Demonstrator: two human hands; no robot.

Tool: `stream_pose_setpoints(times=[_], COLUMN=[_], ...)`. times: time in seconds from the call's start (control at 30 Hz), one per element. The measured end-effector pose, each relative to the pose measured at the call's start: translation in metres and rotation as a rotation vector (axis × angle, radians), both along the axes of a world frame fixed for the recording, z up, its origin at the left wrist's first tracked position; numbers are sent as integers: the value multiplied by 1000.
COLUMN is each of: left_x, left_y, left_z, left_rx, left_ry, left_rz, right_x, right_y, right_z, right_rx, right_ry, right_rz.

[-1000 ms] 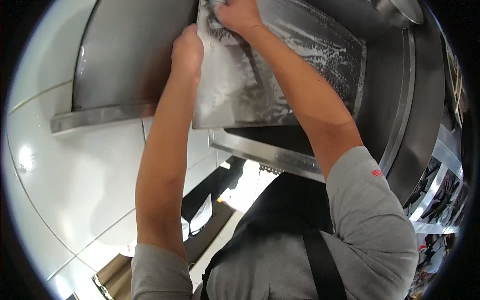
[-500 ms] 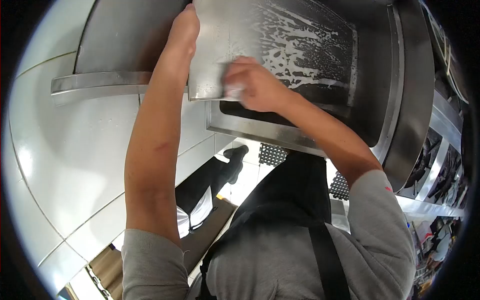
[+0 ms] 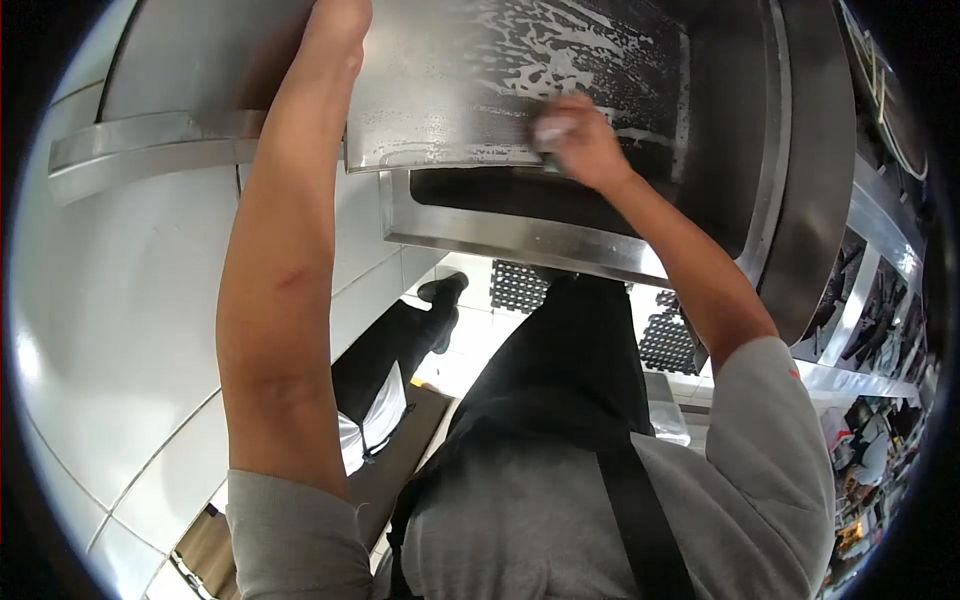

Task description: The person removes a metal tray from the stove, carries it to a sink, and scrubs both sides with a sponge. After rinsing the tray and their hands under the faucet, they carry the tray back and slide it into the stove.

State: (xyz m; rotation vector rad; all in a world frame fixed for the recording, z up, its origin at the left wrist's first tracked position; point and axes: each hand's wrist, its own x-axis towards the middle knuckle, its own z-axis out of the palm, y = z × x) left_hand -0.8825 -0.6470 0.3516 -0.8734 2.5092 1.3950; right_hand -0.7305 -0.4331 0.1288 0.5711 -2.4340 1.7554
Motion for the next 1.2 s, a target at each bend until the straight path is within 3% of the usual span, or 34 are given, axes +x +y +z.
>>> stream_pose_setpoints(times=[0.07,0.13,0.17,0.2,0.3,0.33,0.4,0.5,0.57,0.63,0.7,0.73,0.77,0.83,0.9,1.03,1.13,1.2], left_x=[-11,-19,-23,-25,-15,-11,-26,-17,-20,-17,-19,-18,-18,-20,-29,-42,-24,-14], left_y=[-19,-29,-32,-35,-19,-11,-25,-24,-22,-20,-14,-12,-12,-19,-37,-44,-23,-13], left_z=[-21,-34,-36,-41,-25,-19,-36,-27,-26,-26,-25,-24,-23,-28,-38,-60,-39,-28], left_rx=[51,48,39,25,38,56,33,34,60,100,147,166,169,130,47,10,141,217], left_ry=[70,96,113,122,96,84,124,111,98,84,61,46,43,74,121,183,128,81], left_rz=[-63,-86,-96,-108,-112,-104,-112,-78,-73,-67,-48,-32,-33,-72,-136,-218,-168,-143], right_x=[7,-8,-20,-36,-49,-44,-26,-27,-28,-26,-34,-44,-58,-74,-60,-11,2,15], right_y=[54,50,43,28,-52,-74,-101,-44,37,71,54,36,10,-35,-66,-105,-101,-71], right_z=[-65,-106,-99,-94,77,116,116,36,-35,-99,-46,-36,-27,62,124,167,170,138], right_rx=[739,85,-287,-435,33,47,-30,297,510,927,821,929,744,528,469,234,264,380], right_ry=[134,-591,-926,-920,-484,-330,195,-135,-668,-332,-593,-318,14,-218,-262,-261,-319,-303], right_rz=[17,-467,-687,-598,-276,-214,-270,-392,-302,-157,-290,-288,-473,-362,-284,-341,-247,-187])
